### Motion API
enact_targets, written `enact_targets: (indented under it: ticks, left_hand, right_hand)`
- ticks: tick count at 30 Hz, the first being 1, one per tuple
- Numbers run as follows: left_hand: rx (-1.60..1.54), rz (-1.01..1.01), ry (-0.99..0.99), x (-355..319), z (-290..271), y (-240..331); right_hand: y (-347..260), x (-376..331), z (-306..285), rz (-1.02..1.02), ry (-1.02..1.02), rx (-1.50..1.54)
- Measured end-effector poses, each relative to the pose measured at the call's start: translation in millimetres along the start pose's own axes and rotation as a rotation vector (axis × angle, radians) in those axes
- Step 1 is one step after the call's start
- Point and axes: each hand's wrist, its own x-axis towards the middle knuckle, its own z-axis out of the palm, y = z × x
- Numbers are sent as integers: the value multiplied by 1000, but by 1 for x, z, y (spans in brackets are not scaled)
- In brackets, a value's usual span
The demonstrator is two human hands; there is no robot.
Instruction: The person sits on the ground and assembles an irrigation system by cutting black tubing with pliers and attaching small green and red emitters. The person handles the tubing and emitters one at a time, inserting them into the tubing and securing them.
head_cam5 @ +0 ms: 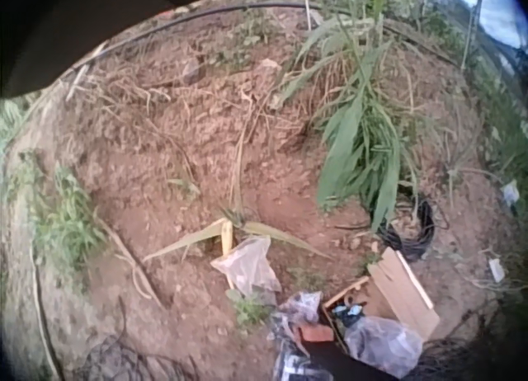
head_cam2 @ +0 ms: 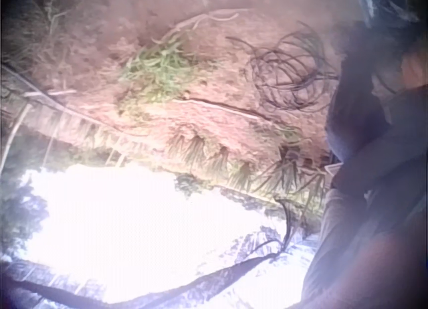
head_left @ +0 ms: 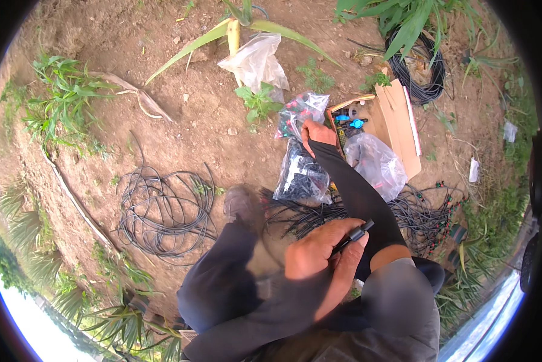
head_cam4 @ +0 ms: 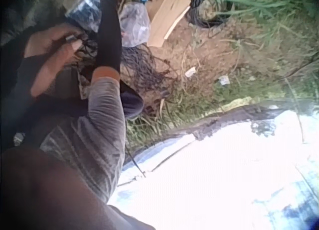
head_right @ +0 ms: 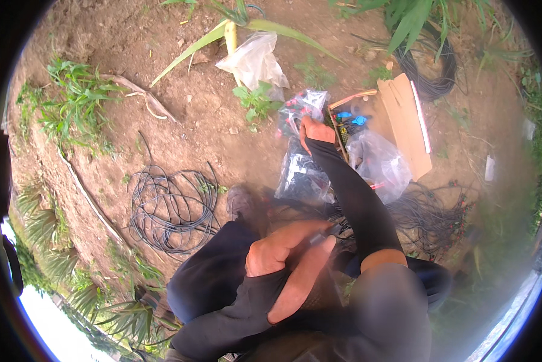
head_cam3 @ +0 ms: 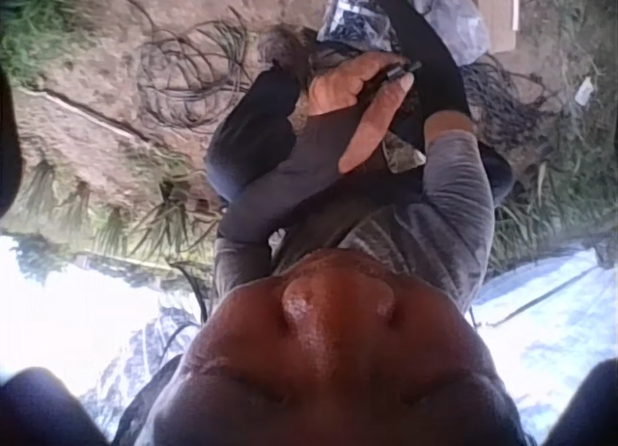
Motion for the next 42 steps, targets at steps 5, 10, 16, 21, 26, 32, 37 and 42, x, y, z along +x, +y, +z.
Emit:
enact_targets:
  ticks: [5,10,16,21,26,32,37,42]
  left_hand:
    - [20,5,-19,-1,1,-2]
    - [18,11,-14,-7,5,-5]
    - [0,5,-43,-10,6,-8]
    - [-49,-56,-32,-12,3,-5]
    - [-49,9,61,-7,1,-14]
    - [-147,145,-117,-20,9,-14]
    - [-122,190,-260,-46,21,-19]
    - [9,209,-417,-74,24,-24]
  right_hand:
    - [-3,-16,-23,170,31,421]
    - [20,-29,-4,278,9,850]
    - [21,-41,-24,404,-154,1374]
    - [-20,-64,-90,403,-143,2045]
    - [-87,-105,-194,196,-211,2157]
    - [-143,-168,-281,243,-113,1699]
    - [-151,-211,-320,159,55,1417]
    - [-137,-265,-341,73,168,1551]
